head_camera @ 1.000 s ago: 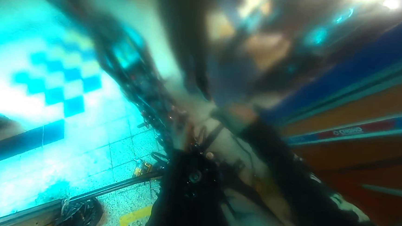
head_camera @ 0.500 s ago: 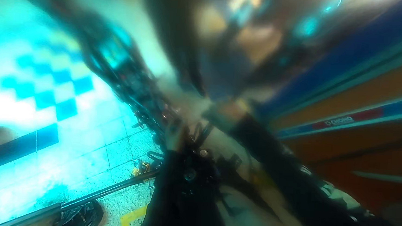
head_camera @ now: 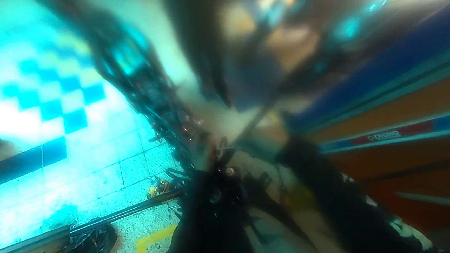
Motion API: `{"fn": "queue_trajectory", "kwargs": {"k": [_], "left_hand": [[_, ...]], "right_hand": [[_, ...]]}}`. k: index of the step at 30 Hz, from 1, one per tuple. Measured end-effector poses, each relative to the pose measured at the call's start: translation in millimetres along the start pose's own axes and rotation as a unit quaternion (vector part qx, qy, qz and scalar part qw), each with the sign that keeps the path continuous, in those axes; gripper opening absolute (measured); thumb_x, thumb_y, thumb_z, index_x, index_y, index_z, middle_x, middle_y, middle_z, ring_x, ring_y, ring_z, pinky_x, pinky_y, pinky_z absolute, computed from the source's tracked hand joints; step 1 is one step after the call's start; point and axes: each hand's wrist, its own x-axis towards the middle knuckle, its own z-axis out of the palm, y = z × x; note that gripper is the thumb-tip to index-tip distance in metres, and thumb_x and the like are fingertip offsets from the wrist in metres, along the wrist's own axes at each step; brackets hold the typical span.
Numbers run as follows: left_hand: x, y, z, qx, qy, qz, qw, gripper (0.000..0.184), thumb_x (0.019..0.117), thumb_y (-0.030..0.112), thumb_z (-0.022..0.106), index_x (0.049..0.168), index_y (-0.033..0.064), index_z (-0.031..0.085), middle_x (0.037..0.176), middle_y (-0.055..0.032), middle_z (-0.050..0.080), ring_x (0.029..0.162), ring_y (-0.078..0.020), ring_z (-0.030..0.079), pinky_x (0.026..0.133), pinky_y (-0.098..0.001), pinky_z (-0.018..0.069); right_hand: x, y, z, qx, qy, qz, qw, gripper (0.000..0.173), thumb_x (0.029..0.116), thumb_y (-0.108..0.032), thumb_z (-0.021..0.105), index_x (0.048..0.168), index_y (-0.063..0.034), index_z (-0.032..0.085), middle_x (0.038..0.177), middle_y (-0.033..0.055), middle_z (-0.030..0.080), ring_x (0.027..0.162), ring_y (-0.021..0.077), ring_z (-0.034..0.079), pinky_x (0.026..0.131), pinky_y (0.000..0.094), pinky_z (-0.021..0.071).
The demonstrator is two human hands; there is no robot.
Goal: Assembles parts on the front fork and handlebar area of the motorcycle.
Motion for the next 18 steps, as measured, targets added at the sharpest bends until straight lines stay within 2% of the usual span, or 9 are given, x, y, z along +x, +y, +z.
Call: {"fn": "queue_trajectory", "kwargs": {"k": [1, 2, 4, 7, 11, 14, 18], "left_hand": [[-6, 8, 7, 0.023, 0.045, -0.019, 0.999, 0.028, 0.0928, 0.008, 0.064, 0.121, 0.0042, 0.063, 0.081, -0.0091, 0.064, 0.057, -0.0153, 0.058, 0.049, -0.0296, 0.0508], [-12, 22, 16, 0.044, 0.078, -0.046, 0.995, 0.028, 0.0961, 0.008, 0.062, 0.124, 0.0057, 0.06, 0.086, -0.0069, 0.062, 0.06, -0.0133, 0.058, 0.053, -0.0285, 0.0515], [-14, 26, 24, 0.05, 0.116, -0.056, 0.99, 0.028, 0.0953, 0.007, 0.062, 0.123, 0.0055, 0.059, 0.087, -0.0058, 0.059, 0.06, -0.0107, 0.055, 0.052, -0.0259, 0.0495], [-13, 34, 29, 0.032, 0.099, -0.073, 0.992, 0.022, 0.0914, -0.002, 0.06, 0.113, 0.0035, 0.063, 0.088, -0.008, 0.06, 0.055, -0.0125, 0.049, 0.047, -0.0282, 0.0431], [-13, 38, 27, 0.029, 0.041, -0.081, 0.995, 0.017, 0.0893, -0.005, 0.056, 0.103, 0.0048, 0.061, 0.077, -0.0036, 0.059, 0.051, -0.0111, 0.049, 0.044, -0.0266, 0.0434], [-10, 37, 18, 0.026, 0.001, -0.1, 0.995, 0.016, 0.0914, -0.005, 0.056, 0.103, 0.0064, 0.059, 0.073, -0.0022, 0.056, 0.052, -0.0117, 0.051, 0.046, -0.0285, 0.0465], [-8, 35, 14, 0.003, -0.027, -0.09, 0.996, 0.018, 0.0882, -0.008, 0.055, 0.099, 0.0054, 0.056, 0.062, 0.0013, 0.051, 0.044, -0.0078, 0.046, 0.04, -0.0237, 0.042]], "right_hand": [[8, 7, -9, 0.071, -0.065, -0.006, 0.995, 0.044, 0.1069, -0.049, 0.046, 0.096, -0.018, 0.075, 0.07, 0.003, 0.068, 0.061, 0.0219, 0.064, 0.057, 0.0485, 0.0532], [17, 13, -14, 0.164, -0.127, -0.012, 0.978, 0.045, 0.108, -0.045, 0.047, 0.096, -0.012, 0.074, 0.065, 0.0041, 0.065, 0.052, 0.0179, 0.059, 0.05, 0.0407, 0.0496], [25, 20, -11, 0.356, -0.224, 0.016, 0.907, 0.041, 0.1087, -0.038, 0.048, 0.101, -0.0042, 0.069, 0.06, 0.0029, 0.055, 0.044, 0.0098, 0.049, 0.043, 0.0266, 0.0435], [21, 21, 0, 0.518, -0.26, 0.052, 0.813, 0.032, 0.1088, -0.03, 0.048, 0.096, -0.0044, 0.063, 0.058, -0.0015, 0.05, 0.041, 0.0035, 0.044, 0.039, 0.0187, 0.0391], [10, 15, 14, 0.598, -0.245, 0.074, 0.76, 0.03, 0.1086, -0.027, 0.049, 0.088, -0.0094, 0.061, 0.057, -0.0042, 0.047, 0.041, 0.0008, 0.039, 0.038, 0.0156, 0.0347], [2, -1, 29, 0.639, -0.218, 0.097, 0.731, 0.029, 0.1082, -0.032, 0.05, 0.095, -0.0099, 0.061, 0.058, -0.0046, 0.046, 0.041, 0.0014, 0.04, 0.038, 0.0169, 0.037], [-13, -32, 51, 0.677, -0.176, 0.143, 0.7, 0.035, 0.1075, -0.045, 0.048, 0.095, -0.0128, 0.058, 0.059, -0.0041, 0.044, 0.043, 0.005, 0.038, 0.038, 0.0211, 0.0338]]}}
